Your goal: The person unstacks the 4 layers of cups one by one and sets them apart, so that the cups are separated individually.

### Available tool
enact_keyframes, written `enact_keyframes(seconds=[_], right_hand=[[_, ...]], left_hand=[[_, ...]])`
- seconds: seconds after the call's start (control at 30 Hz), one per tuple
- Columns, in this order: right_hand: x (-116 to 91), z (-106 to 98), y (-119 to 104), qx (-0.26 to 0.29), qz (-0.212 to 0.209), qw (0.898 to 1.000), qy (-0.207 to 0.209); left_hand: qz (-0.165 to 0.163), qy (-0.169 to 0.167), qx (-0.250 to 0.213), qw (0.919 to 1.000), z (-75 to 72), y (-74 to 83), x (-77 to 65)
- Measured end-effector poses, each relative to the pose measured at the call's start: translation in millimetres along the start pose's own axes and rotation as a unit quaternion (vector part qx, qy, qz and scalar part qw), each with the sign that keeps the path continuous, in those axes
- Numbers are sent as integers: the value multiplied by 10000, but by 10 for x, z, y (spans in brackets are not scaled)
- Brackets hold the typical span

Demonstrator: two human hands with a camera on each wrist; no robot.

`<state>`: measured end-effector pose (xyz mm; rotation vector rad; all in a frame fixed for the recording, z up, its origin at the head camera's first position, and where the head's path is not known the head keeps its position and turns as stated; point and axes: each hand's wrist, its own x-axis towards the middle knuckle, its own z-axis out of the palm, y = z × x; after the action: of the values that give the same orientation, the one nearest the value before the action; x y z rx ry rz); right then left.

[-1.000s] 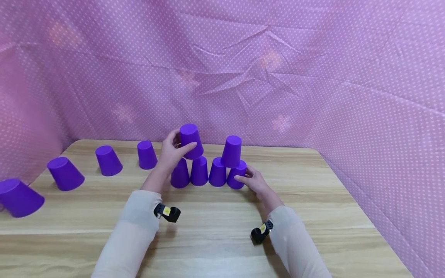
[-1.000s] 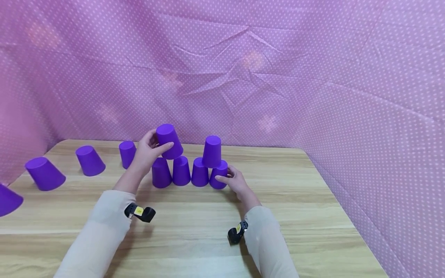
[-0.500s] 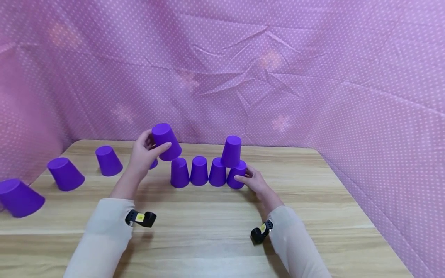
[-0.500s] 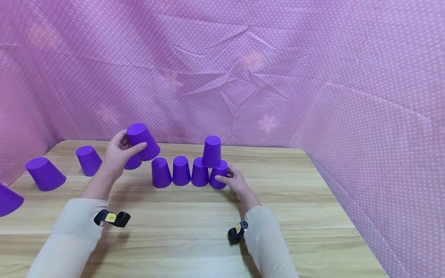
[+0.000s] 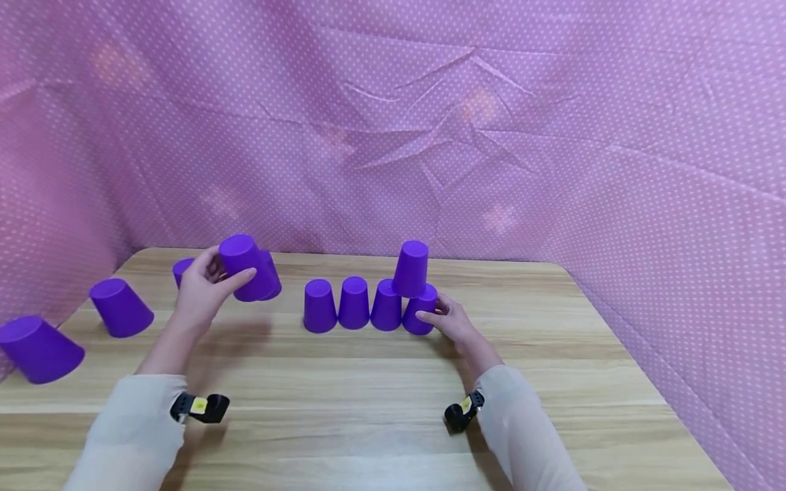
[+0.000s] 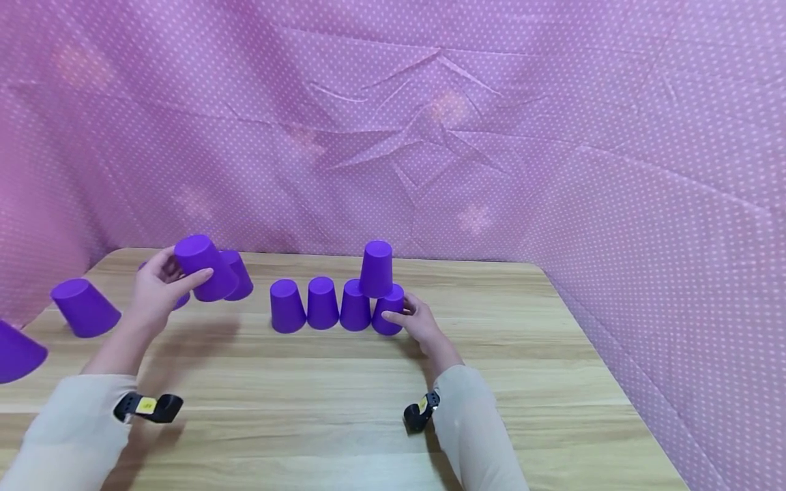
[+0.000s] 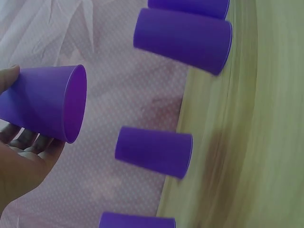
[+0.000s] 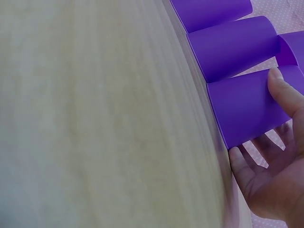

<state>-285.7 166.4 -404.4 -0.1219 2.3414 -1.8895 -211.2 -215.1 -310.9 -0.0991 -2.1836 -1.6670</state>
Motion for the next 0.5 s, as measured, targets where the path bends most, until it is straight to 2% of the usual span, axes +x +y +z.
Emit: enact_keyframes(seconds=[0.03, 0.17, 0.23, 0.3, 0.43, 0.5], right_hand=[[1, 1, 1, 8, 2, 10000, -6], [0, 5, 1, -18, 1, 10000, -11], [2, 6, 5, -38, 0, 10000, -17], [6, 7, 14, -41, -40, 10000, -17], [16, 4, 45, -26, -164, 9998, -50], [16, 4, 56, -9, -247, 9997, -53]], left_hand=[[-8, 9, -55, 10000, -31, -2, -19], [41, 165, -780, 9968, -169, -34, -65], [4, 252, -645, 9976, -279, -141, -50], [-8, 394, -550, 9977, -429, -383, 13], [48, 652, -194, 9977, -825, -1129, 204], [119, 765, -378, 9963, -1005, -1448, 263]])
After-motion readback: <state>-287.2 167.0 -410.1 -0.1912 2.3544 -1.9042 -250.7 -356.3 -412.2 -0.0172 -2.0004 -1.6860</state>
